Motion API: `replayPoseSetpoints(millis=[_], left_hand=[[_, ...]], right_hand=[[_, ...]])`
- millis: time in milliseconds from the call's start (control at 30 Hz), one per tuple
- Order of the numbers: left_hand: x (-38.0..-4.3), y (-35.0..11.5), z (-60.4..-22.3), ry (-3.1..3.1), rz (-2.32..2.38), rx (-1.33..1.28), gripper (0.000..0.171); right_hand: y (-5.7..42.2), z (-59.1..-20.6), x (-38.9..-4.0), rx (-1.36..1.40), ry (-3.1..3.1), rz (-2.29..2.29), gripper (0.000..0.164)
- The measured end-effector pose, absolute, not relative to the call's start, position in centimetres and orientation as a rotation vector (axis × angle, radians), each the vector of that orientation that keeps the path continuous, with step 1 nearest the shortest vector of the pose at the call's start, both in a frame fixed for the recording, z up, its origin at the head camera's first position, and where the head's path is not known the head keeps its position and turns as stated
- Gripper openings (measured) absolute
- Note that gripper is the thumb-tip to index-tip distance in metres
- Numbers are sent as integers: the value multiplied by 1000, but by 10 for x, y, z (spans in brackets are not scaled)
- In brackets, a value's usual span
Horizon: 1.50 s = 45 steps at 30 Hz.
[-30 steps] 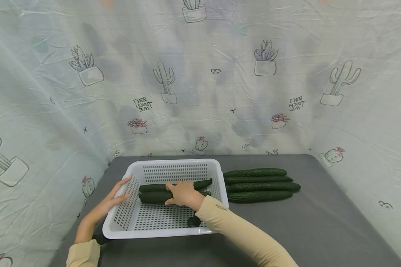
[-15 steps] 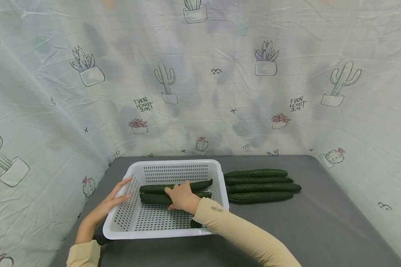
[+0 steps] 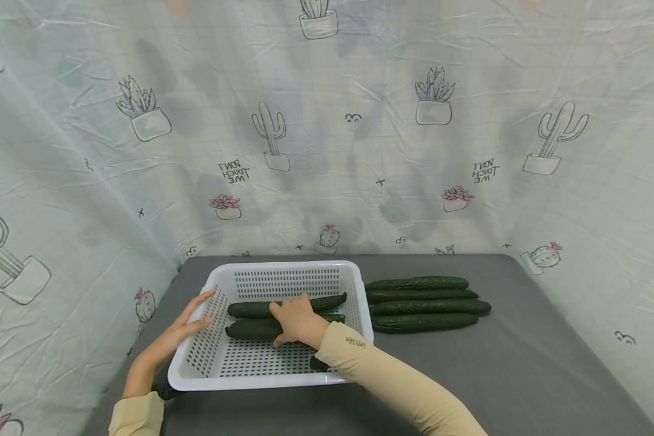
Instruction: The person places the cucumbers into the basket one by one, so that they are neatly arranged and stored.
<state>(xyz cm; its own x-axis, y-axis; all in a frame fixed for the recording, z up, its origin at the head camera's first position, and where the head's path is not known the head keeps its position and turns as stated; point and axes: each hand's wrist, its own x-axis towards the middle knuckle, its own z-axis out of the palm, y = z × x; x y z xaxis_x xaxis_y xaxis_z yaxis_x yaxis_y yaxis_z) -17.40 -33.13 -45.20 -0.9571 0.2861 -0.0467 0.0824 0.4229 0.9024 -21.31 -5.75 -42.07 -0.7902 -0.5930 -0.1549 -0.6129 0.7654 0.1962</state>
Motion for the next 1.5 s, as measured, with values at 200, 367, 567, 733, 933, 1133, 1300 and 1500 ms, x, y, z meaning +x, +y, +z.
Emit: replayPoseSetpoints(millis=[200,367,567,733,933,1133,1300,1500], left_hand=[[-176,-332,-453,2534,1513,338,62],[-177,-332,-454,2543,1502,357,62],[-176,-332,-456,2523,1521,340,61],[-176,-332,-457,2495,1541,318,61],[-177,-332,-455,2513,1517,313,62],[-176,-332,-453,2512,1525,329,62],[-174,-332,-452,2521,1525,344,63],[-174,-331,-451,2538,1521,354,63]], right_hand=[[-55,-416,-215,-970,2950,386,61],[-50,-411,-217,-968,2981,371,54],[-42,-403,-217,-933,3001,224,49],[-32,-395,-215,-950,3028,91,47],[-18,-388,-215,-959,3056,-50,48],[-4,-381,-214,-930,3065,-132,47],[8,-377,-211,-921,3090,-185,44],[24,-372,-208,-914,3110,-267,44]])
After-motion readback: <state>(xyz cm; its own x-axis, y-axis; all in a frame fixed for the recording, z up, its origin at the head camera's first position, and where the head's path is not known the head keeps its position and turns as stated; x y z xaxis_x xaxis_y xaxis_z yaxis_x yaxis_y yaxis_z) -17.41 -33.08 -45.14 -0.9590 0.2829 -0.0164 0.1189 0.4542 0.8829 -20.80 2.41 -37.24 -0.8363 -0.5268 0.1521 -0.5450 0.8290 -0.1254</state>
